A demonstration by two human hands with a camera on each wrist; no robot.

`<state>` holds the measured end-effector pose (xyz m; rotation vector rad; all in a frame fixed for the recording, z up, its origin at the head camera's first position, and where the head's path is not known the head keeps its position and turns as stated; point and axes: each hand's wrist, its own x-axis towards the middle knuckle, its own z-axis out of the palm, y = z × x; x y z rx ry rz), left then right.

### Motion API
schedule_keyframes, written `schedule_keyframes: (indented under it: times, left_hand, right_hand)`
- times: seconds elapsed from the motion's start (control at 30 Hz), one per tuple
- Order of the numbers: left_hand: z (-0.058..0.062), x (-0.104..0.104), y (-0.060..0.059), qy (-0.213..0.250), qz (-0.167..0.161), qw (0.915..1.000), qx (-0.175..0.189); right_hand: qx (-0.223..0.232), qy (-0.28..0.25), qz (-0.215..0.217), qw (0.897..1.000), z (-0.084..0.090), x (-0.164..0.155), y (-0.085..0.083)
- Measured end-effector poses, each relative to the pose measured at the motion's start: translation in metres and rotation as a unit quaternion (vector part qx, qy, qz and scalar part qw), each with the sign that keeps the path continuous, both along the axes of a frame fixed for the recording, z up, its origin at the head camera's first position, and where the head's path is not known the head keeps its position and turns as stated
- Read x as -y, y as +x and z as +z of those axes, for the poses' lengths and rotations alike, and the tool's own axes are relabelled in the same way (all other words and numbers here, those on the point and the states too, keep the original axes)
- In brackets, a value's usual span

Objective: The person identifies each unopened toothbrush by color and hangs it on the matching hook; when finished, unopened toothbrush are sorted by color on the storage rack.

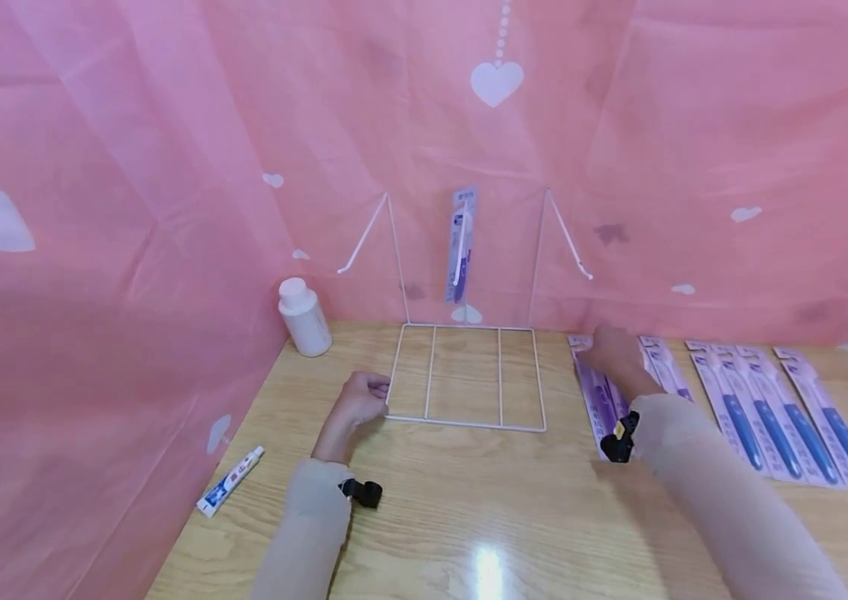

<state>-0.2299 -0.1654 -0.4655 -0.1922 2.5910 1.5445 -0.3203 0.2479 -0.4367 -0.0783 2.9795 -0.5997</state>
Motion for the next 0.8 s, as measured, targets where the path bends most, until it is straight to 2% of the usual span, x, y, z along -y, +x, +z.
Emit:
schedule_keyframes:
  times: [0.27,0.47,0.63,0.73,0.8]
  left_hand:
    - [0.002,-0.002,0.002,-0.004,0.004,1.0,0.003]
    - [0.002,-0.002,0.003,0.0,0.012,0.9999,0.004]
    - [0.003,-0.003,0.004,-0.001,0.011,0.9999,0.002]
    - [0.004,-0.004,0.005,-0.006,0.008,0.9999,0.0]
    - [0.004,-0.004,0.005,-0.008,0.008,0.9999,0.001]
  right_hand:
    - [-0.021,0.035,0.004,0.999,0.008,0.008,0.007]
    - [-0.051,0.019,0.008,0.998,0.024,0.015,0.018]
    - [-0.087,-0.014,0.019,0.996,0.039,0.024,0.043]
    - [-0.138,-0.014,0.042,0.989,0.048,0.032,0.062]
    - [-0.184,-0.003,0.061,0.981,0.055,0.038,0.074]
